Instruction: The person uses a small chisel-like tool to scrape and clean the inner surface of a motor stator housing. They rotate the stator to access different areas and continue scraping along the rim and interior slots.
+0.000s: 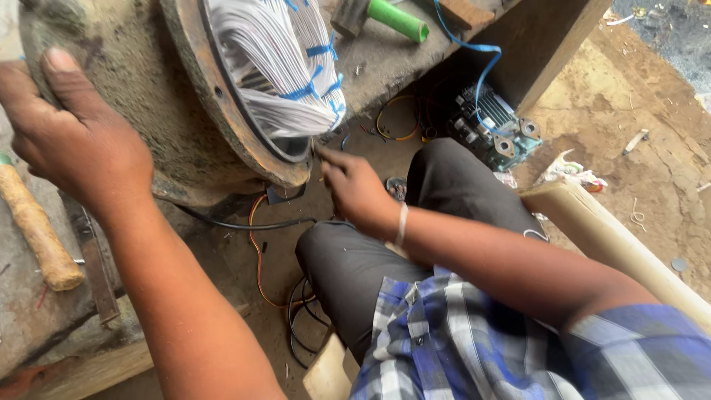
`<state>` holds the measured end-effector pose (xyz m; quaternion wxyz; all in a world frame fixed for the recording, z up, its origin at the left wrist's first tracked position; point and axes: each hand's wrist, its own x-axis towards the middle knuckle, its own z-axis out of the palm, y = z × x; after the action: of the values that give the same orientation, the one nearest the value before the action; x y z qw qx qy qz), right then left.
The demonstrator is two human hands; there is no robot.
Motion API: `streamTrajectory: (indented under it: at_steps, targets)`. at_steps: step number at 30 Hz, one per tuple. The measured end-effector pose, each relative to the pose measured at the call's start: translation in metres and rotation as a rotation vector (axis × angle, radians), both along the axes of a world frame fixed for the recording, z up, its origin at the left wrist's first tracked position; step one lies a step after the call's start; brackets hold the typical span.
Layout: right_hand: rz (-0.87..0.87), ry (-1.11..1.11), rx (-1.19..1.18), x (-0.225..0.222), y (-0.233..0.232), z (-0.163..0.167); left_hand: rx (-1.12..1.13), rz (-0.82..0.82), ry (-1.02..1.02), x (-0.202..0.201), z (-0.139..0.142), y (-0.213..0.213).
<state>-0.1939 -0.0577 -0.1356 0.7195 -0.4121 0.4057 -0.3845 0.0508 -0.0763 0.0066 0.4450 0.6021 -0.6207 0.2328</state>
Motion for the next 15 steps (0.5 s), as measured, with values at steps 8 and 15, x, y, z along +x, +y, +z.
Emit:
streamTrajectory:
  at_steps: [8,15]
  targets:
    - [0.030,0.201,-0.705,-0.042,0.033,-0.014,0.050,0.107,0.037,-0.011,0.001,-0.003]
    - [0.072,0.081,-1.066,-0.057,-0.008,-0.055,0.059,0.113,0.098,-0.032,0.005,-0.004]
